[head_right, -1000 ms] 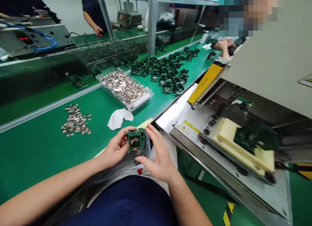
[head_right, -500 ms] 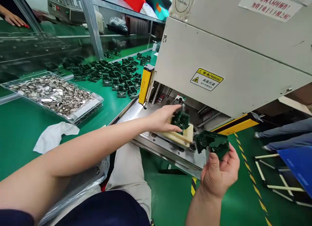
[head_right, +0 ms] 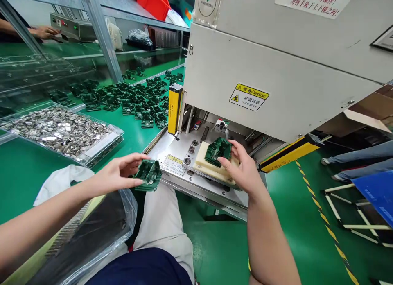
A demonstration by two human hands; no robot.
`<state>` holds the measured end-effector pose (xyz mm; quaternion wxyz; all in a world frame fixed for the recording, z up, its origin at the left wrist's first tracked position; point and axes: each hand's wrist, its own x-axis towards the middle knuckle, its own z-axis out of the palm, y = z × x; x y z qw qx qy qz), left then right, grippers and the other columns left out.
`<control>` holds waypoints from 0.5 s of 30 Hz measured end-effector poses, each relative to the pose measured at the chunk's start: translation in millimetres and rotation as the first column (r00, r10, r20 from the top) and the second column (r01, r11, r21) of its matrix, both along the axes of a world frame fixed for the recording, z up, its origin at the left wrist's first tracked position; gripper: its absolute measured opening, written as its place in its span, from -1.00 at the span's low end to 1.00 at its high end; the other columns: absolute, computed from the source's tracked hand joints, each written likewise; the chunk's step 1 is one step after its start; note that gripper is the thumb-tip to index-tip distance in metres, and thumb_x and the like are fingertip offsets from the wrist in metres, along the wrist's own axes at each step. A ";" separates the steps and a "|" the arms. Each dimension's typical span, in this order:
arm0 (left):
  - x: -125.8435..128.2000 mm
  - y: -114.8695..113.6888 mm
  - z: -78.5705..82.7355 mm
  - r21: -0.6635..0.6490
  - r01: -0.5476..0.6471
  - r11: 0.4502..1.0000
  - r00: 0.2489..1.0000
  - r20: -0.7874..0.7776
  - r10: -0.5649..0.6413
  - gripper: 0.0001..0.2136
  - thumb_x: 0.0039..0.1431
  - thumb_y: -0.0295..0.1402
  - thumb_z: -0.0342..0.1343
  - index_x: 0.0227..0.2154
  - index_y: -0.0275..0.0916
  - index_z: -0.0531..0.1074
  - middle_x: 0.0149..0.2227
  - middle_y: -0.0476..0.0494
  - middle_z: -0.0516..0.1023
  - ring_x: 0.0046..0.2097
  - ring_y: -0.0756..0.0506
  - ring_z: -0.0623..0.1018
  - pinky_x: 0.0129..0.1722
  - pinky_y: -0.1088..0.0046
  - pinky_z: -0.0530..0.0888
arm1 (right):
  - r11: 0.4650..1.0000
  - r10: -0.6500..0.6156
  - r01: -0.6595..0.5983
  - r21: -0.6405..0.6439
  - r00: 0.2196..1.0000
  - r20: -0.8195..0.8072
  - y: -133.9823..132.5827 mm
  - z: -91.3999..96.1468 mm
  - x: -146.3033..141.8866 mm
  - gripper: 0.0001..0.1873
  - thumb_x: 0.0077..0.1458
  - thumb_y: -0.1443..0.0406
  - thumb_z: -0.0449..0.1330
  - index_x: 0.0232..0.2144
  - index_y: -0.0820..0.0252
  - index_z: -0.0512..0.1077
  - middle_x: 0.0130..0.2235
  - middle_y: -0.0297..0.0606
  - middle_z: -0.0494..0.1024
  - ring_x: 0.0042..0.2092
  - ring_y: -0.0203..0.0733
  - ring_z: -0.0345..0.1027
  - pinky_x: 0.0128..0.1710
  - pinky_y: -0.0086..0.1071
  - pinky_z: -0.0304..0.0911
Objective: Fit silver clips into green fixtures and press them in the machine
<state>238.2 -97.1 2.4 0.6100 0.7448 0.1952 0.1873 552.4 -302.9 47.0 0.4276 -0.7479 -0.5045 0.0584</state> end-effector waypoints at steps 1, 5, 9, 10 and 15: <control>-8.4 0.6 -9.4 0.006 0.020 1.000 0.999 -0.038 -0.020 -0.52 -0.06 -0.28 0.35 -0.02 -0.16 0.44 0.01 -0.20 0.49 0.00 -0.23 0.56 0.08 0.10 0.49 | 1.000 -0.013 0.013 -0.011 1.000 0.023 -1.9 3.1 1.2 -0.36 0.05 0.00 0.29 0.11 0.11 0.31 0.02 -0.12 0.50 0.09 0.03 0.38 0.10 -0.11 0.30; -13.4 -0.5 -35.5 0.014 0.095 0.995 0.991 -0.101 -0.093 -0.50 -0.04 -0.23 0.33 0.02 -0.09 0.42 0.25 -0.22 0.22 0.23 -0.26 0.38 0.21 0.09 0.36 | 0.996 -0.054 0.061 -0.066 0.993 0.100 -10.4 13.9 4.2 -0.35 0.00 -0.03 0.31 0.08 0.11 0.35 -0.01 -0.10 0.52 0.07 0.11 0.39 0.07 -0.03 0.31; 0.1 0.4 -45.4 -0.017 0.132 0.991 0.985 -0.112 -0.133 -0.48 -0.09 -0.21 0.36 0.00 -0.03 0.41 0.37 -0.16 0.02 0.36 -0.27 0.16 0.25 0.02 0.27 | 0.991 -0.096 0.107 -0.085 0.988 0.120 -6.3 10.6 0.4 -0.27 0.00 -0.05 0.29 0.17 0.10 0.31 0.00 -0.07 0.52 0.11 0.15 0.36 0.07 0.03 0.29; 2.8 0.7 -46.6 -0.022 0.138 0.990 0.983 -0.118 -0.140 -0.47 -0.09 -0.20 0.36 0.00 -0.02 0.41 0.39 -0.13 0.00 0.37 -0.27 0.13 0.25 0.01 0.26 | 0.991 -0.106 0.114 -0.076 0.990 0.098 -3.9 7.1 -1.1 -0.25 0.02 -0.06 0.28 0.19 0.09 0.29 0.02 -0.08 0.51 0.13 0.14 0.35 0.08 0.03 0.28; 5.4 1.6 -49.7 0.001 0.186 0.983 0.972 -0.145 -0.184 -0.47 -0.08 -0.18 0.34 0.02 0.06 0.40 0.40 -0.05 0.02 0.37 -0.26 0.13 0.26 0.05 0.25 | 0.982 -0.188 0.188 0.011 0.974 0.123 -18.1 -19.9 -2.5 -0.10 0.08 -0.13 0.18 0.33 0.10 0.04 0.23 -0.05 0.30 0.26 0.14 0.15 0.21 0.10 0.11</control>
